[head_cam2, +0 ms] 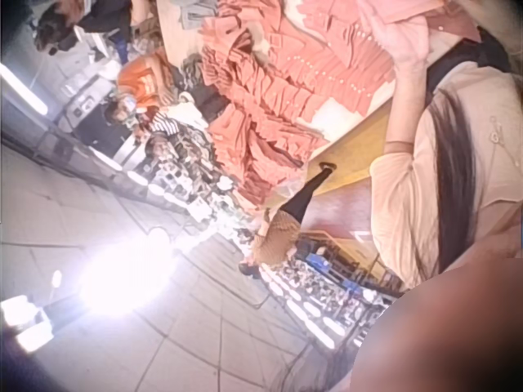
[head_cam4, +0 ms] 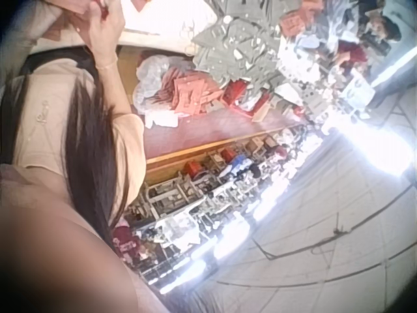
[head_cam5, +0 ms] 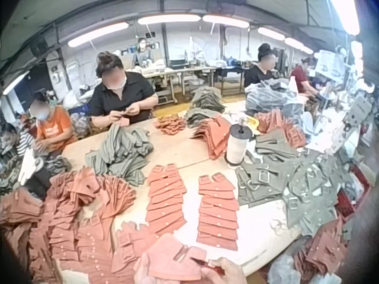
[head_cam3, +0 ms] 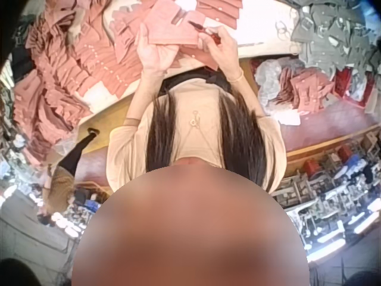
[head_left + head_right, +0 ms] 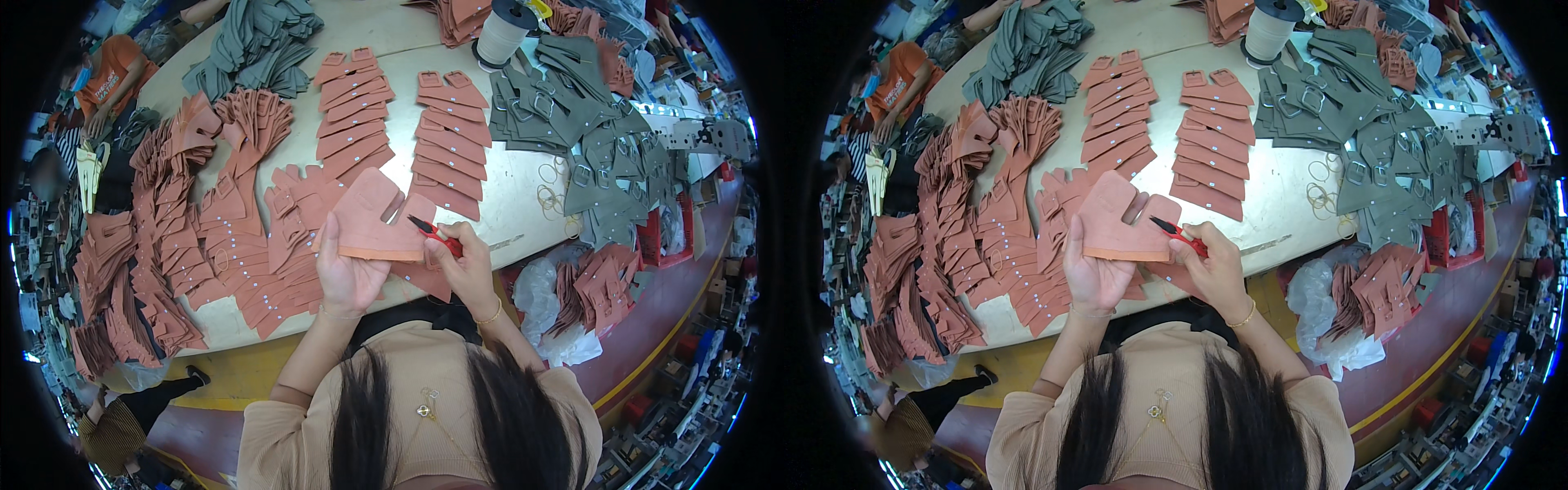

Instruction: The person uses a red utility knife to trim the edges of pink fabric pieces on a worktable. She repeatedly picks up pieces, cuts along the edges, and places them back on the table. Other workers are visible in the background.

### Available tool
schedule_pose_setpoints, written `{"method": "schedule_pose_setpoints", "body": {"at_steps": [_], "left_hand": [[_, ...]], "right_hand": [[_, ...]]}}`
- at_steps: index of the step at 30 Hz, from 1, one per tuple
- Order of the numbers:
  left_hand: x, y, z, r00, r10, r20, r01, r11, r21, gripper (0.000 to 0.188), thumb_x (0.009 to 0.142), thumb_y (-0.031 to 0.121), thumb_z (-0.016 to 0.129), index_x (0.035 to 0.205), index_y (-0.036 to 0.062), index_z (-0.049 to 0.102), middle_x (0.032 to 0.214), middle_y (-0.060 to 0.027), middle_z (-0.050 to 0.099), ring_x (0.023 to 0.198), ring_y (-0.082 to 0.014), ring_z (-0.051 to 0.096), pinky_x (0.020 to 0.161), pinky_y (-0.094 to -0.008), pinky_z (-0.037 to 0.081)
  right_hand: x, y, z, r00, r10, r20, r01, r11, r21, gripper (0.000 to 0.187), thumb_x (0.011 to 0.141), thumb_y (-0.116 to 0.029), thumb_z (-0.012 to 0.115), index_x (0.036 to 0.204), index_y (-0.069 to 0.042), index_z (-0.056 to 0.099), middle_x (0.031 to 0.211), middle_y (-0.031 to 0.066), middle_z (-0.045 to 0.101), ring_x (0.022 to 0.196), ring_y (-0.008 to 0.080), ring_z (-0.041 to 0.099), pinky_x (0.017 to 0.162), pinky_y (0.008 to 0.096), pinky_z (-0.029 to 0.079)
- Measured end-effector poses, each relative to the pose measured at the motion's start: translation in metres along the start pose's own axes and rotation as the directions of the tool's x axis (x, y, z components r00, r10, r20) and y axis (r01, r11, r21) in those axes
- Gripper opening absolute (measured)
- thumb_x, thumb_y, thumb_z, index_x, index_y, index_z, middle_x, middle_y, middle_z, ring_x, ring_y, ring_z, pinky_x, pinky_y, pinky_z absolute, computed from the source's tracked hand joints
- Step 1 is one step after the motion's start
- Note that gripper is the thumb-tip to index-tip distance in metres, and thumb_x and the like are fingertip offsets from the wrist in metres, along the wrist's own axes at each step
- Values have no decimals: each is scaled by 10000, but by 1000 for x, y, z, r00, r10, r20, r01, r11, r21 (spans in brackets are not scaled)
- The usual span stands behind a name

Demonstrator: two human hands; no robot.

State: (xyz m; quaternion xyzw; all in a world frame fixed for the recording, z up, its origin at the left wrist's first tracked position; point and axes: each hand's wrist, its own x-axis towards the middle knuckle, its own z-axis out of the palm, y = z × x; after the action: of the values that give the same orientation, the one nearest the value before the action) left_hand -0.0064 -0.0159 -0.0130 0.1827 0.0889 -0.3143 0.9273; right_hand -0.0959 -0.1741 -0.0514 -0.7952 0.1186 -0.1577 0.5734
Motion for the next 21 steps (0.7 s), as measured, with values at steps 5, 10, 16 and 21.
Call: {"method": "schedule_pose_setpoints", "body": {"at_steps": [5, 10, 16, 21], "left_hand": [[4, -2, 1, 999, -17, -31, 17, 1000, 0, 568, 1032, 397, 352, 1442, 6, 316, 1450, -168, 418, 1344, -322, 415, 1126, -510, 326], [55, 1, 8, 996, 30, 84, -46, 979, 197, 526, 1030, 340, 360, 1468, 52, 313, 1465, -163, 401, 1346, -301, 413, 1135, -491, 315], [235, -11, 33, 865, 352, 358, -454, 244, 857, 547, 1002, 340, 453, 1464, 75, 327, 1438, -163, 422, 1325, -298, 410, 1106, -410, 318], [330, -73, 27, 874, 57, 482, -314, -689, 653, 770, 893, 566, 543, 1501, 163, 296, 1541, -185, 275, 1424, -391, 238, 1150, -569, 120]], "right_hand": [[4, 2, -2, 995, 88, -42, -83, 989, 122, 272, 892, -195, 718, 978, 4, 553, 743, 66, 609, 668, 73, 544, 594, 244, 455], [15, 21, -17, 965, 200, -170, -147, 947, 285, 212, 936, -142, 662, 1016, 0, 526, 816, 5, 603, 709, 12, 473, 612, 187, 401], [8, 37, -56, 932, 235, -276, -145, 939, 311, 224, 938, -141, 656, 1049, -1, 522, 785, -45, 486, 700, 24, 401, 613, 183, 346], [0, 46, -76, 891, 291, -348, -180, 931, 318, 211, 943, -131, 643, 1056, -5, 516, 783, -56, 460, 688, 25, 376, 607, 182, 323]]}}
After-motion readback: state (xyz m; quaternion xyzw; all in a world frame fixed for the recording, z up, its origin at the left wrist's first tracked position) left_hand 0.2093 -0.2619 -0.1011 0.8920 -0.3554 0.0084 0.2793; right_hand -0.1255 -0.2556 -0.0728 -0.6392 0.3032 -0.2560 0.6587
